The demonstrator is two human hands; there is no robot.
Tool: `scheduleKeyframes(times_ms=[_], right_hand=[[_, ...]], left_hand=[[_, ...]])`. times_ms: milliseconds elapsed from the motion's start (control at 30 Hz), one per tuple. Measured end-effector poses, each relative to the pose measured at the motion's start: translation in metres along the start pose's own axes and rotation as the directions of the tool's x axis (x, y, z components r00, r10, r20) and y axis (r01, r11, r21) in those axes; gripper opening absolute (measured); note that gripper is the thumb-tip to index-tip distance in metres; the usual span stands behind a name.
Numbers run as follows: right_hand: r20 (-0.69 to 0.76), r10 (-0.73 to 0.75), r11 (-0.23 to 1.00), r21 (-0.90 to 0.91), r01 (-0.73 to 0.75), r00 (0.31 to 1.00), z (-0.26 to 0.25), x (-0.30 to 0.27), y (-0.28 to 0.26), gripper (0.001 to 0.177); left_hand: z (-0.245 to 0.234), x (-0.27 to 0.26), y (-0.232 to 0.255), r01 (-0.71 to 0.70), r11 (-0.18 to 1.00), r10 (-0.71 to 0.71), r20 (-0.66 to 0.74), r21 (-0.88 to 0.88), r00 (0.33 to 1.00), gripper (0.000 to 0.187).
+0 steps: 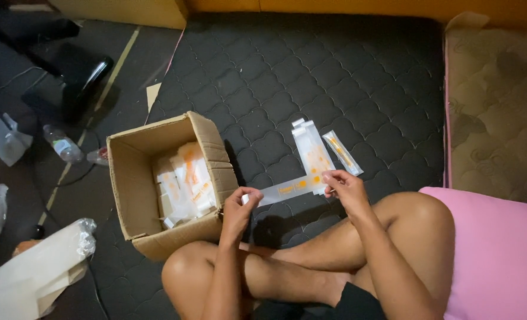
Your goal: The person sits on the floor and repeatedly peels the backing off long strips of stickers with orange dots. They remove the backing from each strip and place the peeled strips on the floor next to a cardboard box.
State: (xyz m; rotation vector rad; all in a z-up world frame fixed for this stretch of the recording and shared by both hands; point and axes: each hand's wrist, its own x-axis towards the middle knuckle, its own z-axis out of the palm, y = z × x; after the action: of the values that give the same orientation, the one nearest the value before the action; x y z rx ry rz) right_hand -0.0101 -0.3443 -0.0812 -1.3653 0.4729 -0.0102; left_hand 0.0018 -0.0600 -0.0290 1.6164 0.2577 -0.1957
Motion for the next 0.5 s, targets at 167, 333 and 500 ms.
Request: scheduleKeyframes(times_ms=[167, 333, 500], right_hand=[[-0.014, -0.011, 1.000, -0.011, 0.011, 1.000, -0.001, -0.004, -0.005, 0.024], [-0.012, -0.030, 0.999, -0.029, 0.030, 0.999, -0.004, -0.002, 0.000, 0.024], [0.001, -0.015, 1.000, 0.009, 0.015, 1.000, -0.006, 0.001, 0.003, 0.026]], left_hand=[[-0.003, 0.000, -0.002, -0.015, 1.000, 0.015, 0.000, 0.008, 1.000, 0.012], [-0.001, -0.003, 0.005, -0.010, 1.000, 0.010, 0.007, -0.012, 1.000, 0.012], [-0.001, -0.002, 0.007, 0.010, 1.000, -0.009, 0.012, -0.026, 1.000, 0.012]])
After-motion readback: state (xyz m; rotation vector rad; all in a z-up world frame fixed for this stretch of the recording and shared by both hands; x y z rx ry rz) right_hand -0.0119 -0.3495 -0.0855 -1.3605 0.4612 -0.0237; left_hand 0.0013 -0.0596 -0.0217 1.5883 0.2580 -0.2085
